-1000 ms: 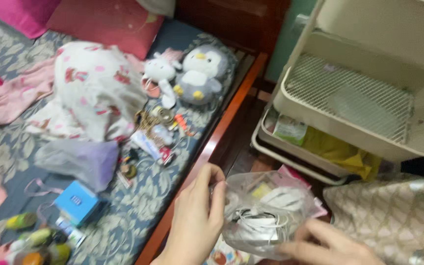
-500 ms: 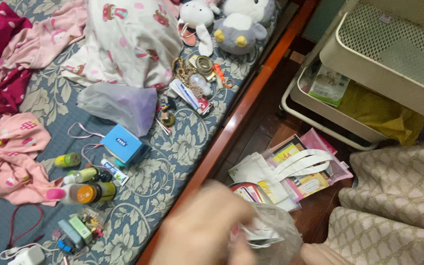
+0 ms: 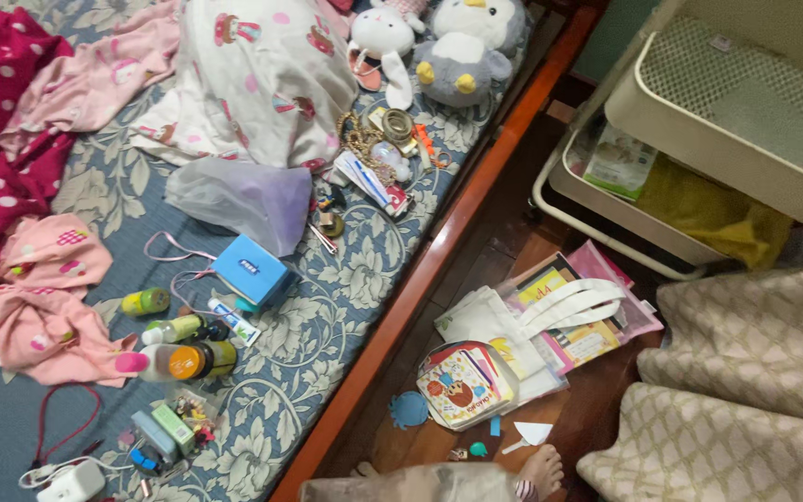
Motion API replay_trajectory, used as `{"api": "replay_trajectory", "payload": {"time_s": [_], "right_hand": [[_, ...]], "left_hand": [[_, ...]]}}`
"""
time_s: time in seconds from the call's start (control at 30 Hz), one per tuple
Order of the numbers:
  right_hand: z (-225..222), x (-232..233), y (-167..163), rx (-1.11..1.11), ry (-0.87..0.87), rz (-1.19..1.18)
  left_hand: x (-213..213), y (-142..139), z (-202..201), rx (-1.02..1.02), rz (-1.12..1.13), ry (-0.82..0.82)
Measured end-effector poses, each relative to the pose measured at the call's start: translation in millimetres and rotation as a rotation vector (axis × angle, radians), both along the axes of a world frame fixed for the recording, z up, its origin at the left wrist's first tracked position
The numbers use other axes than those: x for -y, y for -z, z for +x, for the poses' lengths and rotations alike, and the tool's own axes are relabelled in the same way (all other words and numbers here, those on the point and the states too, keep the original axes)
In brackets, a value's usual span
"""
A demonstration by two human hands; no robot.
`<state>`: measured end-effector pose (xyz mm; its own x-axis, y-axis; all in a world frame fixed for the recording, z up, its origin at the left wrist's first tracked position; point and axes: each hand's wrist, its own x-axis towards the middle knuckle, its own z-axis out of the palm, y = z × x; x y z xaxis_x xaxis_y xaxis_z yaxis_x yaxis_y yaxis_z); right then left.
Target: The person clears a two-tier rolling shelf in a bedroom, then reorganizes small items such as plastic bags, a blue octopus toy, a metal rod, and a power adapter. They place items into bags and arrange them on the shelf and the floor.
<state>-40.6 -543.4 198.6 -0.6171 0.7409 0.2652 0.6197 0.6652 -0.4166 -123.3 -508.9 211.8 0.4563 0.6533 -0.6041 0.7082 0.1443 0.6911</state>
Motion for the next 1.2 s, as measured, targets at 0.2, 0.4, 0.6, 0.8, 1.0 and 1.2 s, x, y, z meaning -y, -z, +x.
{"api": "replay_trajectory", "payload": {"time_s": [0.2,0.4,0.6,0.8,1.0,1.2], "right_hand": [[10.5,13.2,4.8,0.023,-0.02,0.005],[-2.4,25.7,7.4,0.029,-0.041,-0.005],[-8.8,20.9,4.2,0.033,-0.055,-0.004],[-6.8,16.0,4.6,0.021,-0.074,-0.002],[-21.1,-8.0,-38.0,-0.022,-0.099,0.02],[-44.0,-48.3,-122.1,-0.065,-0.003,-0.252]], "left_hand": [[13.0,36.2,-19.6,-0.135,-0.033,0.045],[46.6,60.6,-60.4,-0.439,-0.064,0.218],[65.5,79.4,-94.7,-0.56,-0.078,0.375],[70.4,91.3,-107.5,-0.601,-0.057,0.416],[37.6,85.5,-117.3,-0.636,0.075,0.343],[-37.9,67.8,-133.2,-0.359,-0.182,-0.571]]}}
